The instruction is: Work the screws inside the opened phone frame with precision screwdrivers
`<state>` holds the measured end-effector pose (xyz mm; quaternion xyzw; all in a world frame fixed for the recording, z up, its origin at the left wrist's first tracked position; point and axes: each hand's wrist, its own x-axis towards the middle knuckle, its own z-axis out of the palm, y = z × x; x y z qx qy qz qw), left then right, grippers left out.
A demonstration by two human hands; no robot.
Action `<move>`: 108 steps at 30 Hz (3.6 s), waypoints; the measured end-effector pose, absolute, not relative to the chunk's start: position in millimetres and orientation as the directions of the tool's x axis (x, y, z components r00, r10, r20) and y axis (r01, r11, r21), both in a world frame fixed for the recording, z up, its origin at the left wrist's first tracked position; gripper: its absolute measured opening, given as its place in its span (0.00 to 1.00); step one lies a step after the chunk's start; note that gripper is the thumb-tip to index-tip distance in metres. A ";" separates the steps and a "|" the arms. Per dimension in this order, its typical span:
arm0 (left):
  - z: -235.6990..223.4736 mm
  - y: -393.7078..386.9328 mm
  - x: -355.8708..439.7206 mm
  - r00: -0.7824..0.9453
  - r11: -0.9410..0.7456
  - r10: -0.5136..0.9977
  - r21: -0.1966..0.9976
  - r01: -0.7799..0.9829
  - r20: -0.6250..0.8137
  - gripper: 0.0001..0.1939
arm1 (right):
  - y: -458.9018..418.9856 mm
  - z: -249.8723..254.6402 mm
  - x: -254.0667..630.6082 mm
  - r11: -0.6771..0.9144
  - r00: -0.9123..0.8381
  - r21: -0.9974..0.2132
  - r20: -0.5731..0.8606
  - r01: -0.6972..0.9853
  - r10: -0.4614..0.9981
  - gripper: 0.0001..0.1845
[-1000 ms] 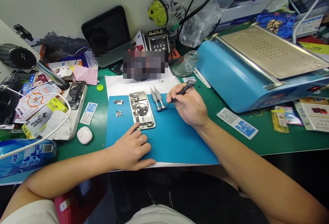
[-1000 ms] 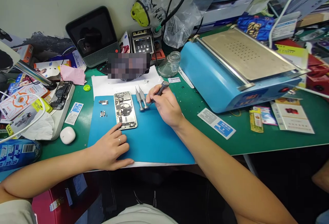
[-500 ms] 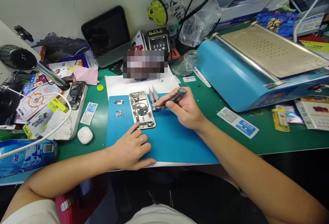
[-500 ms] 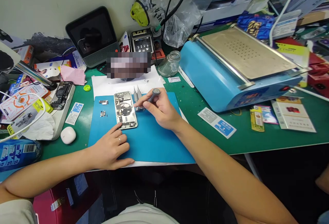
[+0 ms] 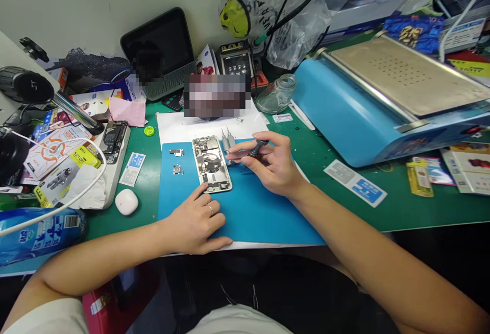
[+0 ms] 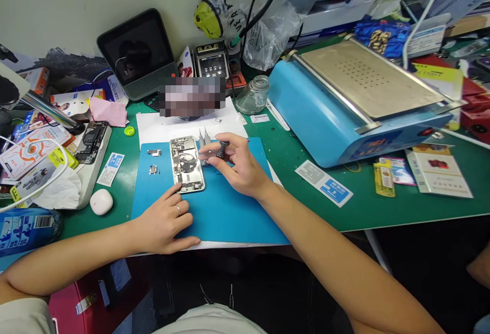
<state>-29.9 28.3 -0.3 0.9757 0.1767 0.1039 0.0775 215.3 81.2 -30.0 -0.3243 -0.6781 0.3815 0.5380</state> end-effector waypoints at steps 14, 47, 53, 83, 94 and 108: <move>-0.2 29.2 -29.9 0.916 -0.928 0.355 0.183 0.323 0.184 0.21 | 82.7 -24.1 226.3 0.694 -0.336 -0.627 0.607 0.353 0.720 0.28; 0.6 29.2 -29.5 0.916 -0.932 0.347 0.181 0.314 0.202 0.21 | 81.6 -26.8 218.3 0.776 -0.306 -0.535 0.717 0.333 0.626 0.39; -0.7 29.3 -29.7 0.918 -0.934 0.342 0.177 0.310 0.198 0.21 | 82.3 -28.0 220.6 0.759 -0.306 -0.557 0.697 0.338 0.648 0.34; -7.9 28.1 -29.9 0.910 -0.940 0.339 0.126 0.318 0.237 0.20 | 85.4 -11.5 171.2 0.858 -0.360 -0.444 0.780 0.260 0.513 0.31; -8.1 28.2 -30.0 0.909 -0.936 0.345 0.163 0.313 0.233 0.21 | 78.0 -17.9 181.6 0.797 -0.343 -0.562 0.720 0.223 0.604 0.33; -7.7 28.4 -30.2 0.911 -0.931 0.353 0.178 0.319 0.212 0.21 | 78.9 -18.9 181.2 0.823 -0.403 -0.523 0.719 0.222 0.566 0.32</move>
